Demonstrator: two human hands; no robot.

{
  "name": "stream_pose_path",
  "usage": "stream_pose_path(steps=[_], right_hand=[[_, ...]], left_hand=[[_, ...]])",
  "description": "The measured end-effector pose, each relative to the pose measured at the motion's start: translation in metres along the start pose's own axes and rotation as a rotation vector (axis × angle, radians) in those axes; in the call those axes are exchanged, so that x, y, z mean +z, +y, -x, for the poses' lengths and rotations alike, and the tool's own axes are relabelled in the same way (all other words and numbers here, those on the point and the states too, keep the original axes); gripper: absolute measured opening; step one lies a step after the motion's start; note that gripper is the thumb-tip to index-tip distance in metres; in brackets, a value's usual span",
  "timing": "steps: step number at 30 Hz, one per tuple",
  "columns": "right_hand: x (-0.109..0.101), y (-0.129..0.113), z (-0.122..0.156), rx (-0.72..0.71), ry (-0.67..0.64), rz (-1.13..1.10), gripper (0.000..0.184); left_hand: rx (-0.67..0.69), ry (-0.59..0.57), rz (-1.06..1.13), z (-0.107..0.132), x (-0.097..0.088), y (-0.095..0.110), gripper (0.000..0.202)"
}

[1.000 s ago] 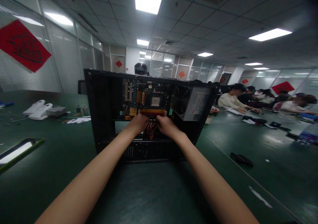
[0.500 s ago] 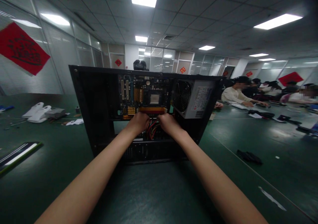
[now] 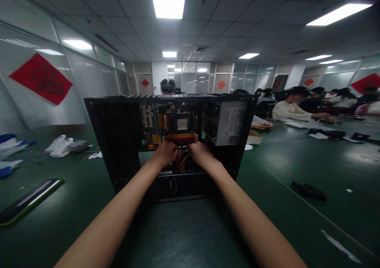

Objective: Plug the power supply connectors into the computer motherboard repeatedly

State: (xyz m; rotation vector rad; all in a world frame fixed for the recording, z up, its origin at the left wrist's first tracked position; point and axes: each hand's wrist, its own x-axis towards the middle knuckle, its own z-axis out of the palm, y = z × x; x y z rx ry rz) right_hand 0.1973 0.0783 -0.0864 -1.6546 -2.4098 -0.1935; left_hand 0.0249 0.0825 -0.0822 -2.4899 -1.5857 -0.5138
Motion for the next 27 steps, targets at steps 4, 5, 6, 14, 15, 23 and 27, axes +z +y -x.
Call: stream_pose_path(steps=[4, 5, 6, 14, 15, 23, 27], right_hand=[[0.002, 0.001, -0.001, 0.009, 0.004, -0.021, 0.034], [0.001, 0.001, -0.002, 0.014, 0.002, -0.026, 0.033], [0.001, 0.001, -0.003, 0.019, 0.001, -0.03, 0.031], [0.005, -0.001, -0.008, 0.017, 0.052, -0.035, 0.022], [0.004, -0.001, -0.007, 0.009, 0.065, -0.034, 0.022], [-0.016, 0.008, 0.041, -0.012, 0.281, 0.002, 0.04], [0.001, 0.029, 0.074, -0.085, 0.27, 0.072, 0.049]], left_hand=[[0.009, 0.003, 0.004, 0.0, 0.001, -0.002, 0.03], [0.009, 0.004, 0.005, -0.001, 0.001, -0.002, 0.03], [0.005, 0.003, 0.006, -0.001, 0.001, -0.002, 0.03], [-0.049, -0.028, 0.038, 0.001, 0.0, -0.001, 0.029], [-0.06, -0.027, 0.038, 0.002, 0.0, -0.001, 0.029], [-0.141, 0.087, -0.015, 0.027, -0.02, 0.005, 0.029], [-0.16, 0.153, -0.011, 0.062, -0.022, 0.016, 0.036]])
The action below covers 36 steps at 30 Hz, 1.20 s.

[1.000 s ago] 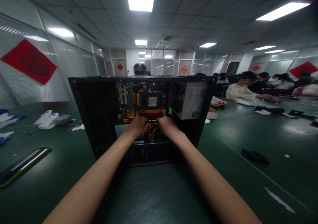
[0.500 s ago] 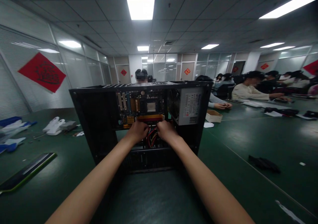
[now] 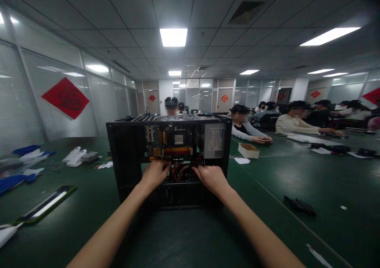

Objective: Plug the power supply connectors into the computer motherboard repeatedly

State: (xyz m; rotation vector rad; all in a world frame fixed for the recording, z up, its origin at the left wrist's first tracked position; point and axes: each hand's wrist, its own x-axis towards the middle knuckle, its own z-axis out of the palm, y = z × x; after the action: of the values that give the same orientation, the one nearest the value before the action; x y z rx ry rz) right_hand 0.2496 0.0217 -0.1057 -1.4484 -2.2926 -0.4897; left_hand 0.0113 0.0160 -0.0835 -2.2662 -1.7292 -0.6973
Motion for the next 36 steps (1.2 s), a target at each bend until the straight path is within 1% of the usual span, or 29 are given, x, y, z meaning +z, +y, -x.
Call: stream_pose_path(steps=[2, 3, 5, 7, 9, 12, 14, 18, 21, 23, 25, 28, 30, 32, 36], right_hand=[[0.008, 0.004, 0.015, -0.072, 0.001, 0.024, 0.048], [0.011, 0.004, 0.02, -0.094, 0.0, 0.028, 0.047], [0.012, 0.004, 0.025, -0.113, -0.021, 0.029, 0.044], [0.01, 0.003, 0.026, -0.142, -0.055, 0.036, 0.041], [0.008, 0.002, 0.026, -0.168, -0.073, 0.059, 0.038], [0.008, 0.001, 0.028, -0.165, -0.054, 0.098, 0.03], [0.009, -0.001, 0.03, -0.148, -0.039, 0.121, 0.028], [0.01, -0.006, 0.033, -0.111, -0.044, 0.177, 0.027], [0.006, -0.014, 0.034, -0.079, -0.056, 0.195, 0.027], [0.003, -0.023, 0.035, -0.056, -0.066, 0.196, 0.027], [0.001, -0.035, 0.035, -0.019, -0.077, 0.192, 0.029], [-0.001, -0.06, 0.034, 0.046, -0.1, 0.177, 0.032], [-0.004, -0.078, 0.034, 0.07, -0.119, 0.163, 0.034], [-0.007, -0.096, 0.033, 0.071, -0.134, 0.163, 0.036], [-0.014, -0.131, 0.032, 0.023, -0.193, 0.191, 0.044]], left_hand=[[-0.032, 0.017, -0.042, 0.024, 0.006, 0.007, 0.046], [-0.042, 0.063, -0.086, 0.035, 0.01, 0.011, 0.048], [-0.039, 0.168, -0.152, 0.053, 0.019, 0.019, 0.047], [-0.059, 0.249, -0.178, 0.063, 0.027, 0.024, 0.043], [-0.099, 0.279, -0.172, 0.065, 0.032, 0.027, 0.042], [-0.13, 0.276, -0.144, 0.061, 0.035, 0.029, 0.043], [-0.165, 0.283, -0.116, 0.057, 0.035, 0.032, 0.043], [-0.292, 0.329, -0.038, 0.048, 0.033, 0.042, 0.039], [-0.355, 0.325, -0.005, 0.041, 0.03, 0.044, 0.038], [-0.367, 0.316, 0.005, 0.035, 0.028, 0.04, 0.038], [-0.399, 0.322, 0.027, 0.028, 0.027, 0.03, 0.038], [-0.486, 0.286, 0.065, 0.016, 0.025, 0.011, 0.041], [-0.515, 0.253, 0.069, 0.007, 0.026, -0.002, 0.044], [-0.519, 0.244, 0.079, 0.001, 0.027, -0.016, 0.045], [-0.523, 0.202, 0.137, -0.006, 0.029, -0.045, 0.046]])
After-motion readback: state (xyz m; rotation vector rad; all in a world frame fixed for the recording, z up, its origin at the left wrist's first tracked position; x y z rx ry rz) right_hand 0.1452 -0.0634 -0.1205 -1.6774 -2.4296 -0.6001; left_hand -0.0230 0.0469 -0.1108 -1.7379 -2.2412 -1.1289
